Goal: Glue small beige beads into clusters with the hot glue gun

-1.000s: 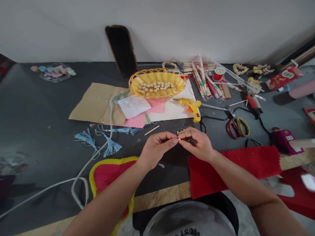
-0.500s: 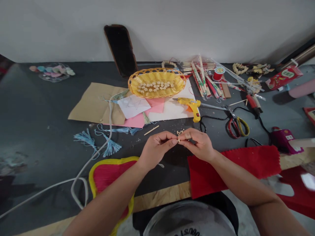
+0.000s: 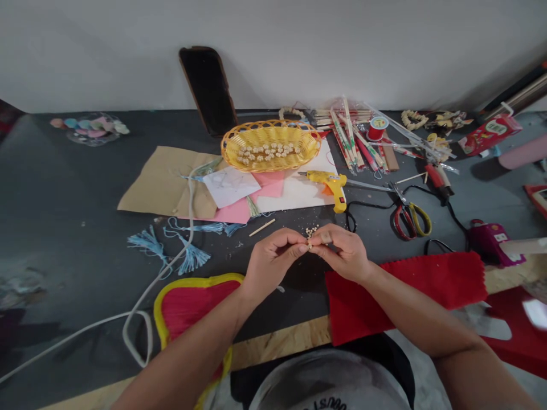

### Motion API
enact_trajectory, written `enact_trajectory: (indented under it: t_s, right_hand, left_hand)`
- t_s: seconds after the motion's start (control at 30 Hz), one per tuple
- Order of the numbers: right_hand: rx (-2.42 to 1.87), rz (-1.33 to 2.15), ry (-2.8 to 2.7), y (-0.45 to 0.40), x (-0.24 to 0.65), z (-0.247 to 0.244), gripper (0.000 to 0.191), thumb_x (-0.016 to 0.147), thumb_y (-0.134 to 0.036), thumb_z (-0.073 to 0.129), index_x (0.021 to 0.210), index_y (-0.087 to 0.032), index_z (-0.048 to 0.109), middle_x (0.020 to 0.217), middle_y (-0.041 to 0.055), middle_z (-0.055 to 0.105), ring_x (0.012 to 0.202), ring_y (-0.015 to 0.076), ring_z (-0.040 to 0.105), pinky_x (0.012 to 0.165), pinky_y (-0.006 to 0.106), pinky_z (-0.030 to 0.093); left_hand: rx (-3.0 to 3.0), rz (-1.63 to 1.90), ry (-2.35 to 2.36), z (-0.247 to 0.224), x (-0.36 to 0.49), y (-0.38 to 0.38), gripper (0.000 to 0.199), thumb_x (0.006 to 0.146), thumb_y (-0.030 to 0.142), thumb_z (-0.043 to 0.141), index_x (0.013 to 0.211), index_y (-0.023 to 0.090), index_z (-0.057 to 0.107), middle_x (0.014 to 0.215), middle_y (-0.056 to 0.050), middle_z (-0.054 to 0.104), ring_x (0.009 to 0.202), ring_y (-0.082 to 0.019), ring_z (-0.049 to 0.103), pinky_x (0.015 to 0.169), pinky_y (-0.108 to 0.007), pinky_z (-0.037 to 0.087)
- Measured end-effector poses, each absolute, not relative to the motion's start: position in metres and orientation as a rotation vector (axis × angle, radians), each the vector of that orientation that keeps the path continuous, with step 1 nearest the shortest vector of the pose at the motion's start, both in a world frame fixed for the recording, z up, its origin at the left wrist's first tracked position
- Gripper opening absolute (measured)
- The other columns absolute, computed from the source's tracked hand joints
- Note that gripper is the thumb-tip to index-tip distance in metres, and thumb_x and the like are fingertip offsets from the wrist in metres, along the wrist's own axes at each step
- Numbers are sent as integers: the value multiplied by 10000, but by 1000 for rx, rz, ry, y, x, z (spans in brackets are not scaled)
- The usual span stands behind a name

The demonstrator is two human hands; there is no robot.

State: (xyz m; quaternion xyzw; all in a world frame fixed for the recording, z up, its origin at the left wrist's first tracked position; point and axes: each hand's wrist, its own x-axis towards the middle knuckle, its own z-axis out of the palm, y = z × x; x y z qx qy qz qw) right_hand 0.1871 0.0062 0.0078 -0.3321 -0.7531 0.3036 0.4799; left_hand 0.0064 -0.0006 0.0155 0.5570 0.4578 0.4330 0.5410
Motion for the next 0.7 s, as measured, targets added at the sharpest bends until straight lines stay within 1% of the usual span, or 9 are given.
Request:
enact_trajectory:
  t_s: [0.13, 0.27, 0.37, 0.5, 0.6, 0.7]
  right_hand:
    - [-813, 714, -1855, 6, 187, 9, 101, 860, -121, 641, 939, -180, 662, 817, 59, 691, 782, 138, 670, 706, 247, 565]
    - [-844, 711, -1834, 6, 188, 10, 92, 847, -142, 652, 927, -187, 656, 809, 50, 680, 747, 137, 656, 673, 256, 553]
    - [-898, 731, -1770, 5, 190, 9, 93, 838, -158, 661, 919, -203, 653, 815, 36, 671, 737, 137, 642, 670, 266, 540]
    - [-956, 815, -1629, 6, 194, 3, 101, 843, -158, 655, 919, -224, 652, 826, 24, 658, 751, 138, 626, 660, 263, 520]
    - [-973, 879, -1536, 6, 195, 0, 97, 847, -171, 651, 926, -227, 648, 833, 26, 643, 745, 137, 614, 631, 253, 509]
    - [-979, 908, -1535, 5, 194, -1, 85, 850, -184, 649, 924, -224, 650, 830, 28, 642, 739, 134, 609, 623, 248, 502]
  left_hand:
    - [1234, 1019, 1095, 14, 6, -2, 89, 767, 258, 720, 800, 177, 740, 796, -33, 687, 744, -148, 616, 702, -247, 483]
    - [1064, 1003, 1030, 9, 6, -1, 155, 754, 281, 745, 878, 188, 755, 853, -37, 707, 799, -150, 624, 754, -252, 478]
    - [917, 1006, 1005, 8, 7, 0, 190, 704, 290, 789, 853, 180, 747, 824, -30, 704, 771, -138, 608, 732, -242, 468]
    - [836, 1029, 1015, 9, 7, 1, 215, 625, 274, 842, 750, 166, 704, 734, 2, 650, 681, -107, 546, 647, -216, 426]
    - [860, 1027, 1015, 6, 6, 1, 209, 670, 299, 817, 702, 157, 667, 670, 16, 581, 629, -90, 469, 588, -212, 357]
    - [914, 1038, 975, 5, 3, 2, 220, 750, 336, 754, 694, 152, 646, 648, 10, 541, 628, -103, 436, 588, -239, 322]
